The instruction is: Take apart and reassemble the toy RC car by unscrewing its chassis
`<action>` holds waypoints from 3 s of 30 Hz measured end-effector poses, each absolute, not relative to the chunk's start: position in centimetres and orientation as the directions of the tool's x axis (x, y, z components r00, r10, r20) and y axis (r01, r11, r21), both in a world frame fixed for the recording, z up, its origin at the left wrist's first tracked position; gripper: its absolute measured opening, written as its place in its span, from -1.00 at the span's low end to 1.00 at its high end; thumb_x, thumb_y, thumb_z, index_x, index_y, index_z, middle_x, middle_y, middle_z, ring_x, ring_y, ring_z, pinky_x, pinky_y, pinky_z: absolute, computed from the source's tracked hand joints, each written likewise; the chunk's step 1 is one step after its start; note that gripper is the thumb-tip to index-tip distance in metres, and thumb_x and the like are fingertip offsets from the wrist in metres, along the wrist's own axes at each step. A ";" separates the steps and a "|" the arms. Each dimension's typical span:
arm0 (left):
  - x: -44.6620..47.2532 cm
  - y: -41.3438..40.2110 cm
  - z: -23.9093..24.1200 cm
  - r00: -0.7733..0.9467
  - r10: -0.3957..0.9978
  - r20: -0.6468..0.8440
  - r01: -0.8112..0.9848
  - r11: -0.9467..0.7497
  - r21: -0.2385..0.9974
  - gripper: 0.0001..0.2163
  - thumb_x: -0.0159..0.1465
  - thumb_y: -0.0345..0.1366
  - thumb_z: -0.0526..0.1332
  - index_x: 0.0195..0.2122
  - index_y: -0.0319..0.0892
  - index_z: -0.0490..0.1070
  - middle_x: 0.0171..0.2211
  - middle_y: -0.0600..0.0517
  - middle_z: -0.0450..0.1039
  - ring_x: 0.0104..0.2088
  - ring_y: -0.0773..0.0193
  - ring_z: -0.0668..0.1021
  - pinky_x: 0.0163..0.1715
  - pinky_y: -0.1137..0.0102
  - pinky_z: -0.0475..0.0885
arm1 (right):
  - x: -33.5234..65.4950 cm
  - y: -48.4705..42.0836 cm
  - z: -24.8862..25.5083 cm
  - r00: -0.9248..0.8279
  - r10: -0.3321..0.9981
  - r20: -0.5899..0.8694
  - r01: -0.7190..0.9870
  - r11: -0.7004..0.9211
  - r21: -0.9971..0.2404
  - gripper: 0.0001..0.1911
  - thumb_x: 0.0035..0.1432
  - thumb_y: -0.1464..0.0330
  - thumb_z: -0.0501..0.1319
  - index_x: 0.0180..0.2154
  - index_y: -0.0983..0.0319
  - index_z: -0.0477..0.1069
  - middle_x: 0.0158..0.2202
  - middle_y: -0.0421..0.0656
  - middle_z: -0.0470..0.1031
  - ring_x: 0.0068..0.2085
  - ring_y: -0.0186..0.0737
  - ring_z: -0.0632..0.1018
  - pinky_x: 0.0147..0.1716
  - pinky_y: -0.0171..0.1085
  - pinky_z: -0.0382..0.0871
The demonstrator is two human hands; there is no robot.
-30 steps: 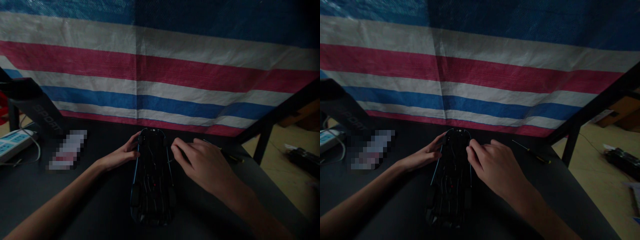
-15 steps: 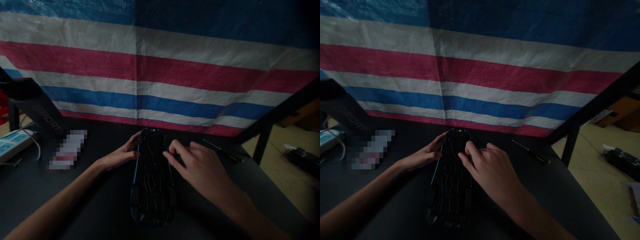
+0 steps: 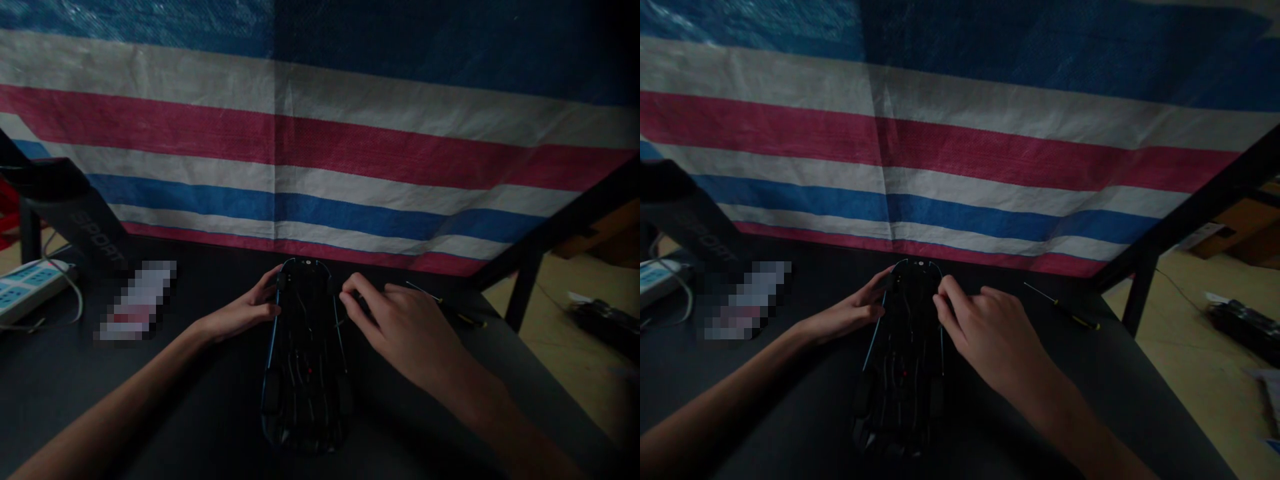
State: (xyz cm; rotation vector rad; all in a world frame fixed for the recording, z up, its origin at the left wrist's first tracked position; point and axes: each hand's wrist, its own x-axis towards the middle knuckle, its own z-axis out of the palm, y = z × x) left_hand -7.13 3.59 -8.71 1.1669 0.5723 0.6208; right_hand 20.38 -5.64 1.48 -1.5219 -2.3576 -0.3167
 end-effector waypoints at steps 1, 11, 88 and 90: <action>-7.1 3.6 -8.7 0.703 0.706 -0.088 -0.145 0.263 0.954 -0.08 0.31 -0.35 0.33 0.55 0.20 -0.20 0.55 -0.13 -0.04 0.38 -0.14 0.34 0.39 -0.13 0.12 | 20.4 -5.6 1.7 -0.383 0.846 0.372 0.909 0.416 -0.010 -0.83 0.48 0.27 0.05 -0.09 0.14 0.40 -0.48 -0.24 0.52 -0.47 -0.18 0.50 -0.36 -0.18 0.17; -7.2 3.6 -8.7 0.694 0.713 -0.101 -0.122 0.255 0.959 -0.09 0.30 -0.28 0.35 0.54 0.23 -0.18 0.52 -0.11 0.03 0.34 -0.09 0.39 0.35 -0.04 0.20 | 20.4 -5.5 1.9 -0.470 0.812 0.346 0.855 0.517 -0.050 -0.86 0.46 0.33 0.11 -0.12 0.14 0.45 -0.39 -0.21 0.56 -0.36 -0.18 0.53 -0.26 -0.18 0.23; -7.5 4.3 -9.7 0.733 0.680 -0.018 -0.207 0.248 0.946 -0.08 0.27 -0.32 0.39 0.53 0.25 -0.13 0.49 -0.14 0.06 0.26 -0.03 0.45 0.31 -0.07 0.24 | 24.2 -3.3 -2.2 -0.313 0.940 0.137 0.774 0.335 -0.538 -0.82 0.43 0.24 0.18 -0.06 0.12 0.52 -0.14 -0.17 0.66 -0.20 -0.19 0.65 -0.20 -0.25 0.42; -7.5 4.4 -9.7 0.734 0.679 -0.013 -0.213 0.249 0.945 -0.09 0.27 -0.31 0.40 0.53 0.24 -0.10 0.50 -0.15 0.06 0.29 -0.05 0.42 0.32 -0.06 0.23 | 20.0 -3.7 -0.8 -0.473 0.874 0.113 0.723 0.458 -0.518 -0.88 0.44 0.31 0.21 -0.10 0.13 0.52 -0.15 -0.19 0.66 -0.18 -0.20 0.65 -0.21 -0.26 0.41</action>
